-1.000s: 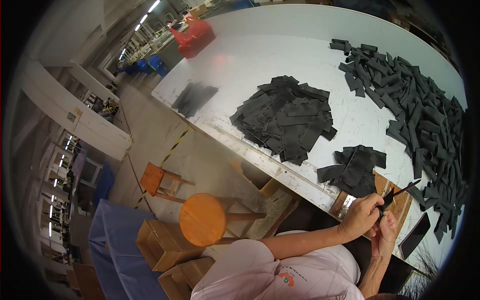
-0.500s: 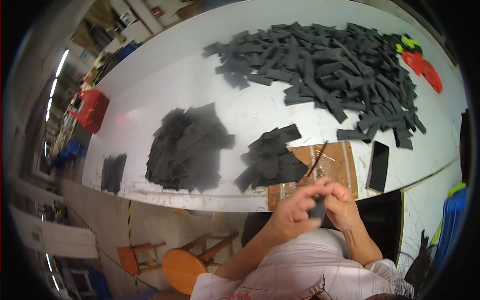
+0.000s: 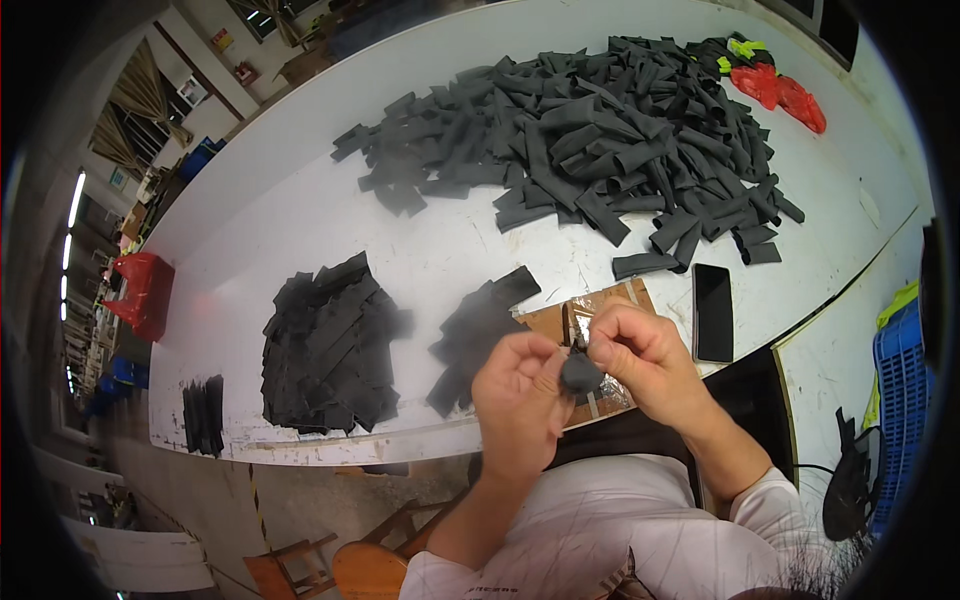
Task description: The person is preparing small black foam or rubber pieces, likely for manufacturing, by peeling or separating them on a workbench.
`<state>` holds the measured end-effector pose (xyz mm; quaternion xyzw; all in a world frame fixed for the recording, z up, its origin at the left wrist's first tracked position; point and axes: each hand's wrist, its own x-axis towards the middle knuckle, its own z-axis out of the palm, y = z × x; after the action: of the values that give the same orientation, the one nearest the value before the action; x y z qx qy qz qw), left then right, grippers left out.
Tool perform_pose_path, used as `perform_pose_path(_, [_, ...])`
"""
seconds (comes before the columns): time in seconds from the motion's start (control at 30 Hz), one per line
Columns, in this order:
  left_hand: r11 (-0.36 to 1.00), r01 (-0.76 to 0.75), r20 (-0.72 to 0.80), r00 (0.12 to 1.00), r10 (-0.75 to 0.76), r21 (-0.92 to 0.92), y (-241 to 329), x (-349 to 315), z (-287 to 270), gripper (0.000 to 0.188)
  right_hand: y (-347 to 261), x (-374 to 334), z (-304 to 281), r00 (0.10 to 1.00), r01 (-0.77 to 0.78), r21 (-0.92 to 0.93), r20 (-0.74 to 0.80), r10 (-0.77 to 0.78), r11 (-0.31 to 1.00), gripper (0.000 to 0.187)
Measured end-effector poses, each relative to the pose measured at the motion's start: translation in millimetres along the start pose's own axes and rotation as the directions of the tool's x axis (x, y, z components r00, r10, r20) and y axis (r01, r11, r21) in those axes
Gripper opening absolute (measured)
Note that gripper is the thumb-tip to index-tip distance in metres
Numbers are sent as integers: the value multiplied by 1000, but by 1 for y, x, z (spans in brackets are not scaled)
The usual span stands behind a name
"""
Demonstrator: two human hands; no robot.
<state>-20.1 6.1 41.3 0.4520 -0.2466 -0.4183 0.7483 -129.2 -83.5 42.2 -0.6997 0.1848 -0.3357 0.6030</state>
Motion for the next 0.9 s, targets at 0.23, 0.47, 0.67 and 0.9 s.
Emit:
perform_pose_path(0.23, [512, 526, 624, 781, 25, -679, 27, 27, 4, 33, -55, 33, 1, 975, -96, 297, 222, 29, 950, 21])
perform_pose_path(0.47, [896, 93, 456, 880, 130, -435, 38, 32, 5, 73, -65, 42, -2, 948, 280, -113, 192, -255, 953, 19])
perform_pose_path(0.67, [766, 412, 444, 877, -185, -494, 19, 49, -18, 52, -10, 50, -18, 887, -447, 272, 260, 382, 852, 20])
perform_pose_path(0.9, [726, 485, 434, 856, -281, -488, -9, 50, -42, 38, 22, 47, -10, 881, -444, 257, 300, 365, 858, 24])
